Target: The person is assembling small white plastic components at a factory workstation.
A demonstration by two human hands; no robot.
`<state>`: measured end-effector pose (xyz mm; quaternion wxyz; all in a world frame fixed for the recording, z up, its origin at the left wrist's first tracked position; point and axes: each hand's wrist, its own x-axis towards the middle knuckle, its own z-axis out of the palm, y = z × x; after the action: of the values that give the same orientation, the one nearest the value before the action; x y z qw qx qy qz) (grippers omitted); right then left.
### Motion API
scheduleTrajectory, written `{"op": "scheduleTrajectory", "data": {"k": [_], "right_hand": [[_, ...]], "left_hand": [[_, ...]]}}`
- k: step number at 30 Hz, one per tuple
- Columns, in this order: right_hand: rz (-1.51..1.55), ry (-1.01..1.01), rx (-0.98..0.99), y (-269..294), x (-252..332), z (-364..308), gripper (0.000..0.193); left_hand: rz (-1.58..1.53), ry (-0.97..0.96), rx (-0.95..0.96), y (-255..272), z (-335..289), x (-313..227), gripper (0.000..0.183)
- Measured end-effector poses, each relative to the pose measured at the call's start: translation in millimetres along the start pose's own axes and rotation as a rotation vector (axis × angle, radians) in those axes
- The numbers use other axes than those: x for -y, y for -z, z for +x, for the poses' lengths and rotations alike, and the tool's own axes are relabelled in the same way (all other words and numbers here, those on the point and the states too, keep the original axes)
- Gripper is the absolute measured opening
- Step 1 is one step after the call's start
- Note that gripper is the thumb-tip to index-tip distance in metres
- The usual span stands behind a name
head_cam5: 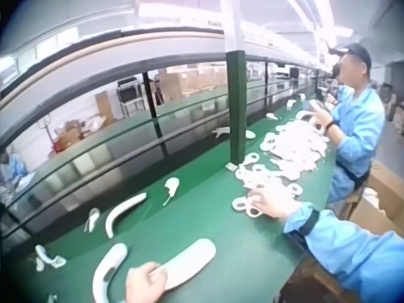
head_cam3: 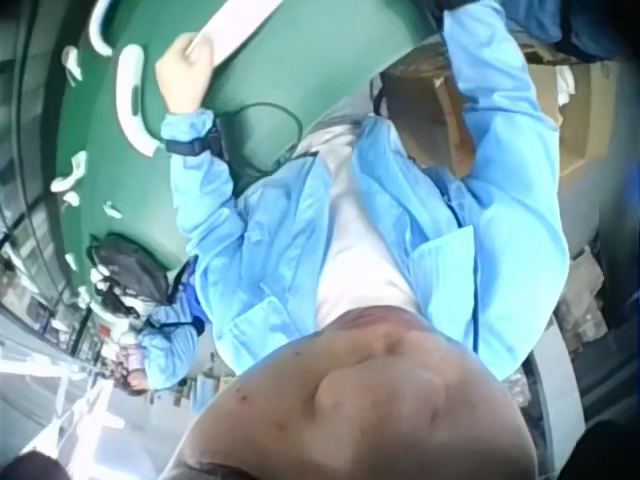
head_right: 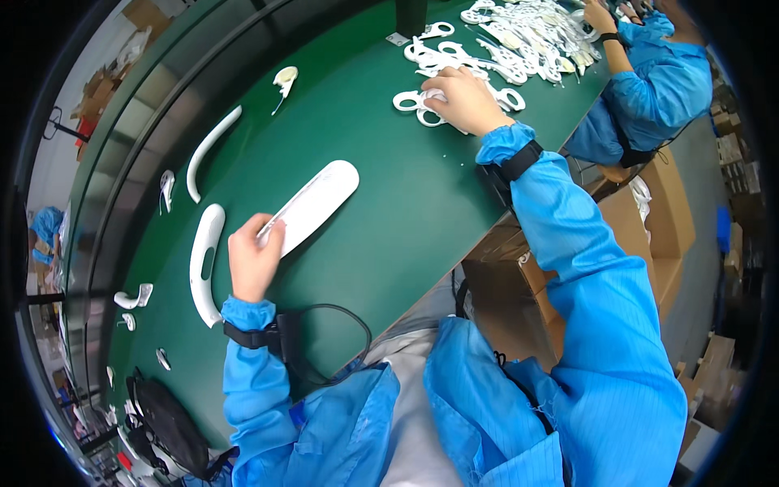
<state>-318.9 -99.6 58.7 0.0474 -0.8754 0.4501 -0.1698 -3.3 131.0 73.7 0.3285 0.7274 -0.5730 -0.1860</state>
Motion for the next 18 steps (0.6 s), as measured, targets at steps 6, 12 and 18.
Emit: {"op": "scheduleTrajectory", "data": {"k": [6,12,18], "right_hand": [[0.197,-0.096,0.175,23.6,-9.7,18.5,0.028],[0.515,0.049,-0.19,48.4,-9.2,33.1,0.016],[0.889,-0.303,-0.014,8.0,138.4,-29.3,0.021]], "left_hand": [[-0.021,-0.037,0.048,27.7,-36.4,28.4,0.026],[0.136,-0.334,-0.353,32.1,-46.8,15.1,0.044],[-0.048,-0.33,-0.335,-3.2,-51.9,-41.8,0.045]]}}
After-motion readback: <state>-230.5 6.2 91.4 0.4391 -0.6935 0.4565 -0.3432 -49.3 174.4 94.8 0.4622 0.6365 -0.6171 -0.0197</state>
